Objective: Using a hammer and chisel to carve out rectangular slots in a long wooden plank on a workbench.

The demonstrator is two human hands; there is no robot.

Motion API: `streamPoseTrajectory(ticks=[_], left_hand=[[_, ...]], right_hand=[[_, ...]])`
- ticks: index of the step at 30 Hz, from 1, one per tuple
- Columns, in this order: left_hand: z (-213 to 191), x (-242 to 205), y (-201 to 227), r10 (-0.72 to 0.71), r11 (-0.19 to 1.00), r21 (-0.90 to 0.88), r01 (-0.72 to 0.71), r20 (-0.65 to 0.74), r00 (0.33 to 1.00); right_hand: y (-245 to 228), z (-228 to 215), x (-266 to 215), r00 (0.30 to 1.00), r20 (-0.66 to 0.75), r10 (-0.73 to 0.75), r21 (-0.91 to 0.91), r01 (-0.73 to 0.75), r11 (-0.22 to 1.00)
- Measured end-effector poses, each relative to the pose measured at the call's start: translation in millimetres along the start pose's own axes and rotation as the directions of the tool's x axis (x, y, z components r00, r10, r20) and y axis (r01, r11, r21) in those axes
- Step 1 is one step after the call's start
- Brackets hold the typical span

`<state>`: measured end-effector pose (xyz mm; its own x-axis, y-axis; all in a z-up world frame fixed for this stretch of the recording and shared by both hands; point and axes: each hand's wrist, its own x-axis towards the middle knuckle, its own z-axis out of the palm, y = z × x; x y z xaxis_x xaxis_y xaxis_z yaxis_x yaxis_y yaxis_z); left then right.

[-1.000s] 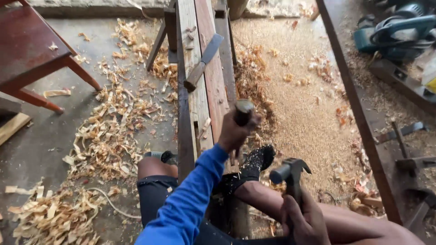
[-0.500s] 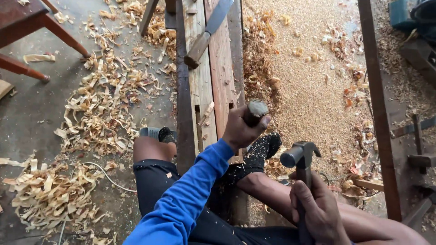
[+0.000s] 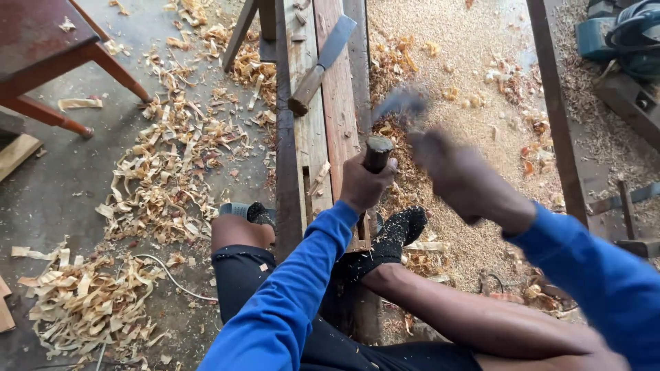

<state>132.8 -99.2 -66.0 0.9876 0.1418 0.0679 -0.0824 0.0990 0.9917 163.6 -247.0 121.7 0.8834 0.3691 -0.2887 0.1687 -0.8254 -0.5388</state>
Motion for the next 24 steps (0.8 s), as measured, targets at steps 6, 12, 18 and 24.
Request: streamPoseTrajectory(ticks=[6, 12, 18, 24], left_hand=[[-3, -1, 6, 0.022, 0.991, 0.129, -0.016, -0.043, 0.999], [-1, 3, -15, -0.075, 0.993, 0.092, 0.074, 0.007, 0.997], [-3, -10, 11, 0.120, 0.979, 0.172, -0.110, -0.048, 0.992], [3, -7, 22, 0.017, 0.991, 0.135, -0.004, -0.100, 0.995]], right_hand=[[-69, -70, -13, 0.981, -0.113, 0.157, -0.016, -0.160, 0.987], [-57, -39, 1, 0.986, -0.127, -0.105, 0.123, 0.121, 0.985], [-52, -8, -29, 0.947, 0.187, 0.261, -0.270, -0.206, 0.941], [13, 26, -110, 0.925, 0.024, 0.379, 0.382, -0.359, 0.851]])
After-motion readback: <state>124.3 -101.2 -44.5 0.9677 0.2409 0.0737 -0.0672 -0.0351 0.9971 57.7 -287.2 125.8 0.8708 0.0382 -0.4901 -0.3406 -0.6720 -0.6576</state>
